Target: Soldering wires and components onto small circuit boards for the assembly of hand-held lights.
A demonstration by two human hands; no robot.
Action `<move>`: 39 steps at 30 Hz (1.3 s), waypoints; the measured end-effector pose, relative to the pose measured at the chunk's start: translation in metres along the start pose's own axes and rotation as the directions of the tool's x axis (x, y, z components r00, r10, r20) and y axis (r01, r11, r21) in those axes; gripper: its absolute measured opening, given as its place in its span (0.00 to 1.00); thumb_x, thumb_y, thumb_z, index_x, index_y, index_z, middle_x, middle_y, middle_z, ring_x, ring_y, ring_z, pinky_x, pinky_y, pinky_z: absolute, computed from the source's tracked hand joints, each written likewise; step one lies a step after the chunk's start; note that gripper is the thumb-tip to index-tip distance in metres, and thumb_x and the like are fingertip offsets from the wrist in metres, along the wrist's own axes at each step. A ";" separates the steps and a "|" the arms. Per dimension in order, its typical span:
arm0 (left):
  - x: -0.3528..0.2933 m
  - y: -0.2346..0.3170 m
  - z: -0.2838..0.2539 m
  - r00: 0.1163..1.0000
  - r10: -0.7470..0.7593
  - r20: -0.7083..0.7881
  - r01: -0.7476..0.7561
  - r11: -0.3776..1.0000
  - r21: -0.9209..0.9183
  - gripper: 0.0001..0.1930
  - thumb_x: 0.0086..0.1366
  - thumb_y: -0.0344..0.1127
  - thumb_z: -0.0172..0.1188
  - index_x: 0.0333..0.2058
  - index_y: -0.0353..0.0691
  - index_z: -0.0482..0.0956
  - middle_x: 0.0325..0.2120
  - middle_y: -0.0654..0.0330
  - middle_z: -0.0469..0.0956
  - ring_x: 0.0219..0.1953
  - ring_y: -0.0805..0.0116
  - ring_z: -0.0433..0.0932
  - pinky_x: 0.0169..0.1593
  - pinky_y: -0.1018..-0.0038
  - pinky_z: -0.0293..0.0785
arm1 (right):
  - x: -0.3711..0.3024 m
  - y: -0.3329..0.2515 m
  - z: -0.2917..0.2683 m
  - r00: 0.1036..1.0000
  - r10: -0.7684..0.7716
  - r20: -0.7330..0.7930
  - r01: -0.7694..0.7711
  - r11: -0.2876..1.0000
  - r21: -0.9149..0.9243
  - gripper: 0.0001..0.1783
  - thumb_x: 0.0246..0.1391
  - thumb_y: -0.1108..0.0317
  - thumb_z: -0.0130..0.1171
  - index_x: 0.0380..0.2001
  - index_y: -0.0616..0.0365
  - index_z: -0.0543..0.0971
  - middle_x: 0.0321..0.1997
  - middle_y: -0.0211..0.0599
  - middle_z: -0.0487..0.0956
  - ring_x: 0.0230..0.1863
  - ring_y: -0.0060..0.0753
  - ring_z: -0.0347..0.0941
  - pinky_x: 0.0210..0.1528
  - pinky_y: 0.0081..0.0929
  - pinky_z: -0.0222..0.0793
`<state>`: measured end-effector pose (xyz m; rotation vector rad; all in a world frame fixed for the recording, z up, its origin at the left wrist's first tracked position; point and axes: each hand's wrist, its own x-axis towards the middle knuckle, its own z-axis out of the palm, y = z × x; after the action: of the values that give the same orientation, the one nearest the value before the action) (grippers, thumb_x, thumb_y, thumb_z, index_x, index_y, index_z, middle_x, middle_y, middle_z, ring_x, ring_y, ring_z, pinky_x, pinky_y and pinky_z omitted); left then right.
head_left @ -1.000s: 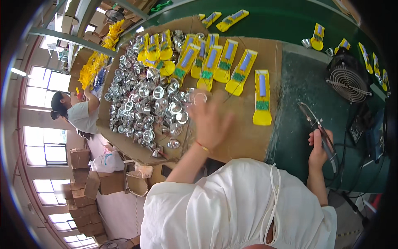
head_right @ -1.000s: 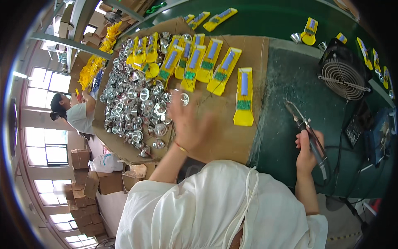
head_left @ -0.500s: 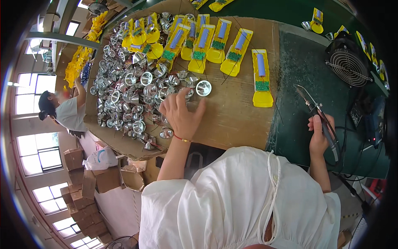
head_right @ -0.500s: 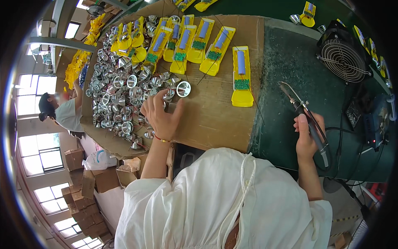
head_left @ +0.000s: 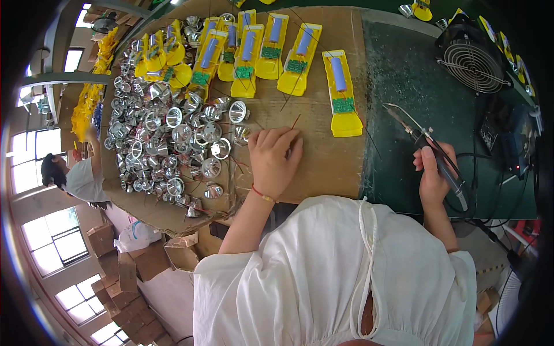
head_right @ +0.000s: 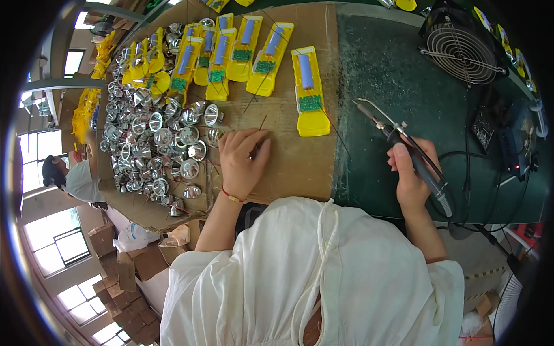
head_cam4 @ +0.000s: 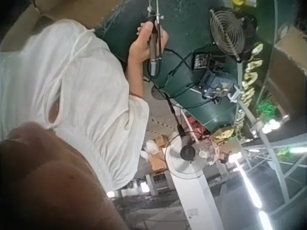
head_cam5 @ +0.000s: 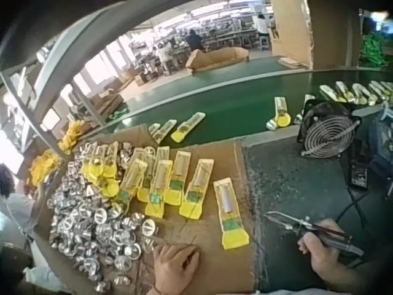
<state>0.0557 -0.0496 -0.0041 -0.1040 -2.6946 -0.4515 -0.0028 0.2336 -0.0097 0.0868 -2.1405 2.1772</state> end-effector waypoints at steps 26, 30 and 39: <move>0.041 0.042 0.040 0.939 -0.341 -0.043 0.307 0.886 -0.347 0.07 0.53 0.32 0.61 0.21 0.39 0.73 0.16 0.61 0.71 0.20 0.64 0.68 0.26 0.70 0.62 | 0.006 -0.010 0.034 0.984 0.017 0.178 -0.005 0.998 -0.065 0.09 0.47 0.73 0.60 0.29 0.65 0.72 0.21 0.32 0.76 0.22 0.16 0.71 0.25 0.14 0.66; 0.043 0.040 0.042 0.956 -0.286 -0.068 0.254 0.920 -0.298 0.08 0.55 0.31 0.60 0.21 0.35 0.73 0.16 0.57 0.73 0.18 0.65 0.70 0.24 0.73 0.65 | 0.010 -0.009 0.039 0.982 0.040 0.183 -0.033 0.998 -0.045 0.08 0.47 0.73 0.60 0.29 0.65 0.72 0.21 0.32 0.77 0.22 0.16 0.71 0.25 0.14 0.66; 0.041 0.039 0.046 0.951 -0.301 -0.065 0.264 0.906 -0.330 0.07 0.51 0.31 0.61 0.20 0.42 0.71 0.16 0.64 0.70 0.21 0.64 0.68 0.27 0.70 0.59 | 0.012 -0.001 0.043 0.975 0.007 0.224 0.008 0.998 -0.070 0.09 0.49 0.72 0.58 0.30 0.65 0.71 0.21 0.38 0.75 0.19 0.19 0.70 0.19 0.15 0.65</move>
<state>0.0060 0.0027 -0.0156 0.2220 -2.5085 -0.9502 -0.0156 0.1914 -0.0068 0.3438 -2.3294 2.1822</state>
